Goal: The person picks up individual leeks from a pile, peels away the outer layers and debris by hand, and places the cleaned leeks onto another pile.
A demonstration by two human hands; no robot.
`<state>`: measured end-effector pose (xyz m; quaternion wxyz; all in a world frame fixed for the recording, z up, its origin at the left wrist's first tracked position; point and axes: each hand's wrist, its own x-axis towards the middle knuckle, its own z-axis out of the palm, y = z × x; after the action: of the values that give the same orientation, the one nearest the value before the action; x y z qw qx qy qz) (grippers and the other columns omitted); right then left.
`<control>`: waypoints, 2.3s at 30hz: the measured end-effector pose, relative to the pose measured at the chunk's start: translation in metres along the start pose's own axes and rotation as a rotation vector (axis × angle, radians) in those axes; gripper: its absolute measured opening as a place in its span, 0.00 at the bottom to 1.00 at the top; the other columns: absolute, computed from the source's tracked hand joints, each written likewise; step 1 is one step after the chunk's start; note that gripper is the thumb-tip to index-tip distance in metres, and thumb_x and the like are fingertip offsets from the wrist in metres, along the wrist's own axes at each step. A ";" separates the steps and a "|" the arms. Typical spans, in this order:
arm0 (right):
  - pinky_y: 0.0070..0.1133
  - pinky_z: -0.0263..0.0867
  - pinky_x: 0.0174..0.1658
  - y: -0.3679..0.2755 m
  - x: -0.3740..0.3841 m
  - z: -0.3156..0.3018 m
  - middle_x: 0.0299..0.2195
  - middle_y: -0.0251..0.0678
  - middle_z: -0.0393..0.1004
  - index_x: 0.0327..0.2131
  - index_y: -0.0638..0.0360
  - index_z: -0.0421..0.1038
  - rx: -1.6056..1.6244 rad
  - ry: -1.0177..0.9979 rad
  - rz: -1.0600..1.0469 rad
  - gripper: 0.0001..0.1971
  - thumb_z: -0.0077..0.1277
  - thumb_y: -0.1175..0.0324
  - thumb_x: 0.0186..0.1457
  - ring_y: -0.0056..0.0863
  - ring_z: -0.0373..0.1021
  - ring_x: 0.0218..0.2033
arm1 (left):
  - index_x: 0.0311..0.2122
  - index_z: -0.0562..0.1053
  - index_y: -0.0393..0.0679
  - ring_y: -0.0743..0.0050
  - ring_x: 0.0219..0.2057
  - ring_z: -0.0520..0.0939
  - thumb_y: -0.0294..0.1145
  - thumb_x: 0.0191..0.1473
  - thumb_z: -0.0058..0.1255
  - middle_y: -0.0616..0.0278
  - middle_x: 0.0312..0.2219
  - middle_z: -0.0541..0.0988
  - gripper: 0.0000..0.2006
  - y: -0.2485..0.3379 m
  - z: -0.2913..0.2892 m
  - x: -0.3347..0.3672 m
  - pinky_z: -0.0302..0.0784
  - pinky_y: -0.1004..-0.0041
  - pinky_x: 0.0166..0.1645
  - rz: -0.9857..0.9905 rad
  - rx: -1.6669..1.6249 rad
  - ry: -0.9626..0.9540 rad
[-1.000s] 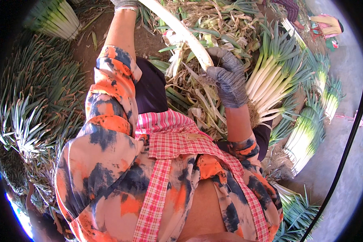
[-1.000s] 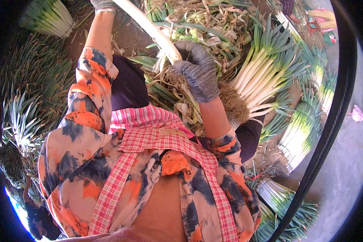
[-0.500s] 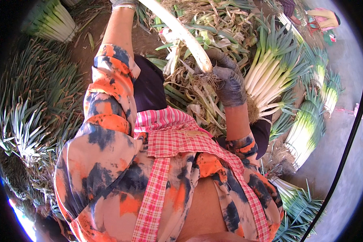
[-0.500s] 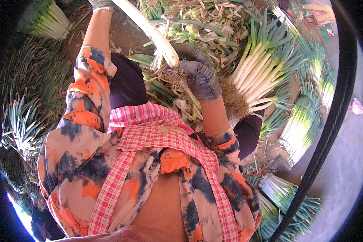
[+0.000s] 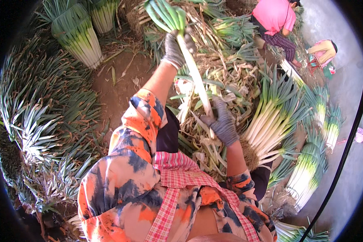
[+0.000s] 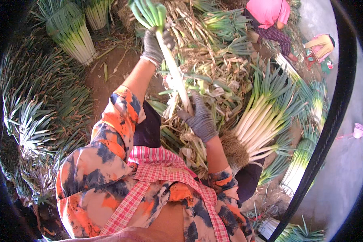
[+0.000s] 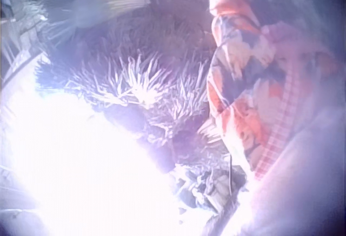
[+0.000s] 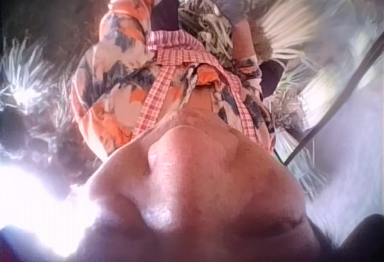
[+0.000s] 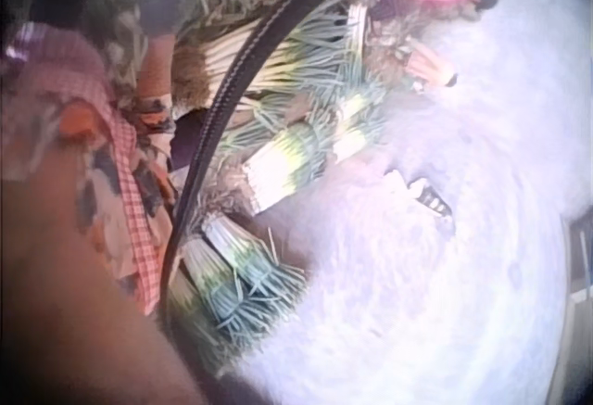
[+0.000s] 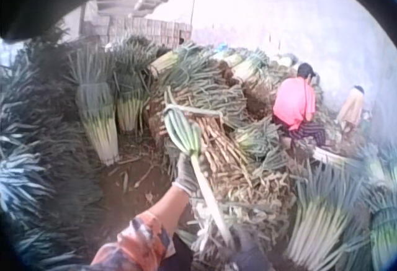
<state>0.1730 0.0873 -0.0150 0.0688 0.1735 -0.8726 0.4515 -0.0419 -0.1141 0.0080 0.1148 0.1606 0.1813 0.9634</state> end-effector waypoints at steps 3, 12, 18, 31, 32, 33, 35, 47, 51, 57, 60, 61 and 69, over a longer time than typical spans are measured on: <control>0.28 0.64 0.41 0.010 0.007 0.027 0.39 0.49 0.69 0.54 0.64 0.52 -0.168 0.003 0.170 0.39 0.58 0.57 0.42 0.34 0.69 0.37 | 0.34 0.70 0.40 0.72 0.14 0.66 0.48 0.46 0.41 0.66 0.13 0.65 0.19 -0.015 0.010 -0.010 0.62 0.71 0.20 -0.073 -0.006 0.030; 0.27 0.64 0.40 0.026 0.000 0.033 0.39 0.45 0.67 0.49 0.62 0.58 0.122 0.198 0.387 0.25 0.53 0.66 0.47 0.34 0.66 0.37 | 0.34 0.68 0.42 0.65 0.19 0.71 0.46 0.50 0.41 0.63 0.16 0.68 0.17 -0.062 0.029 -0.003 0.72 0.64 0.28 -0.193 0.305 0.227; 0.32 0.54 0.51 0.062 -0.013 0.049 0.51 0.50 0.57 0.51 0.56 0.60 0.091 0.303 0.232 0.22 0.40 0.57 0.55 0.45 0.59 0.49 | 0.45 0.66 0.44 0.76 0.34 0.70 0.41 0.58 0.36 0.65 0.32 0.72 0.15 -0.070 -0.059 0.019 0.68 0.73 0.41 -0.107 0.905 -0.218; 0.29 0.60 0.44 0.061 -0.048 0.030 0.40 0.45 0.67 0.48 0.60 0.59 0.420 0.469 0.379 0.26 0.51 0.58 0.48 0.33 0.64 0.38 | 0.39 0.71 0.42 0.87 0.20 0.63 0.43 0.48 0.52 0.75 0.19 0.65 0.17 -0.140 0.073 -0.039 0.57 0.84 0.25 -0.464 1.063 -0.079; 0.28 0.60 0.42 0.063 -0.045 0.039 0.37 0.45 0.68 0.46 0.61 0.61 0.493 0.516 0.322 0.23 0.49 0.59 0.49 0.34 0.64 0.36 | 0.37 0.71 0.42 0.86 0.21 0.67 0.41 0.47 0.52 0.73 0.21 0.69 0.14 -0.137 0.052 -0.030 0.61 0.85 0.25 -0.418 1.065 -0.120; 0.27 0.62 0.39 0.044 -0.039 0.028 0.34 0.44 0.70 0.44 0.61 0.63 0.447 0.414 0.414 0.20 0.50 0.64 0.48 0.32 0.65 0.33 | 0.37 0.71 0.41 0.86 0.21 0.69 0.38 0.48 0.52 0.72 0.22 0.71 0.13 -0.128 0.045 -0.027 0.63 0.85 0.24 -0.422 1.035 -0.067; 0.27 0.62 0.40 0.060 -0.043 0.052 0.31 0.44 0.70 0.42 0.60 0.64 0.278 0.547 0.282 0.17 0.48 0.64 0.48 0.30 0.66 0.33 | 0.38 0.71 0.39 0.86 0.20 0.70 0.34 0.48 0.50 0.70 0.22 0.72 0.13 -0.125 0.043 -0.031 0.64 0.84 0.23 -0.393 0.921 -0.020; 0.19 0.59 0.19 0.024 -0.033 0.052 0.20 0.30 0.65 0.40 0.61 0.64 0.714 0.237 0.768 0.17 0.54 0.71 0.44 0.20 0.62 0.18 | 0.42 0.70 0.37 0.73 0.25 0.76 0.38 0.41 0.60 0.59 0.28 0.78 0.23 -0.119 0.024 -0.026 0.72 0.74 0.30 -0.366 1.366 0.000; 0.21 0.62 0.24 0.067 -0.037 0.074 0.27 0.34 0.68 0.43 0.61 0.62 0.404 0.426 0.404 0.20 0.54 0.67 0.46 0.22 0.64 0.24 | 0.39 0.70 0.40 0.85 0.16 0.69 0.37 0.44 0.58 0.68 0.20 0.74 0.18 -0.108 0.023 -0.023 0.65 0.81 0.19 -0.365 1.205 0.009; 0.22 0.61 0.26 0.046 -0.025 0.073 0.24 0.35 0.65 0.38 0.64 0.61 0.333 0.359 0.450 0.19 0.54 0.65 0.46 0.23 0.61 0.24 | 0.39 0.69 0.38 0.88 0.14 0.67 0.36 0.46 0.55 0.68 0.20 0.72 0.16 -0.089 0.040 -0.030 0.60 0.85 0.15 -0.326 1.166 -0.047; 0.22 0.61 0.28 0.065 -0.029 0.080 0.24 0.35 0.66 0.37 0.64 0.62 0.218 0.469 0.346 0.18 0.55 0.66 0.45 0.23 0.62 0.25 | 0.42 0.68 0.39 0.86 0.15 0.71 0.35 0.47 0.55 0.66 0.22 0.74 0.18 -0.092 0.036 -0.026 0.64 0.85 0.16 -0.334 1.019 0.018; 0.22 0.62 0.27 0.064 -0.026 0.077 0.24 0.36 0.66 0.37 0.63 0.62 0.227 0.502 0.337 0.17 0.55 0.66 0.45 0.23 0.62 0.24 | 0.43 0.68 0.39 0.85 0.15 0.72 0.35 0.47 0.55 0.65 0.23 0.75 0.18 -0.091 0.038 -0.025 0.65 0.85 0.16 -0.325 0.960 0.044; 0.20 0.66 0.18 0.074 0.063 -0.024 0.24 0.39 0.67 0.37 0.62 0.58 0.399 0.519 0.501 0.18 0.48 0.58 0.51 0.25 0.68 0.23 | 0.46 0.64 0.36 0.82 0.21 0.73 0.31 0.51 0.47 0.58 0.31 0.76 0.17 -0.064 0.022 -0.015 0.71 0.82 0.21 -0.290 0.997 0.226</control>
<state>0.0865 0.1310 -0.0402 0.1395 -0.1542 -0.7367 0.6434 -0.0096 -0.0531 -0.0013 0.1363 0.0642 0.6488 0.7459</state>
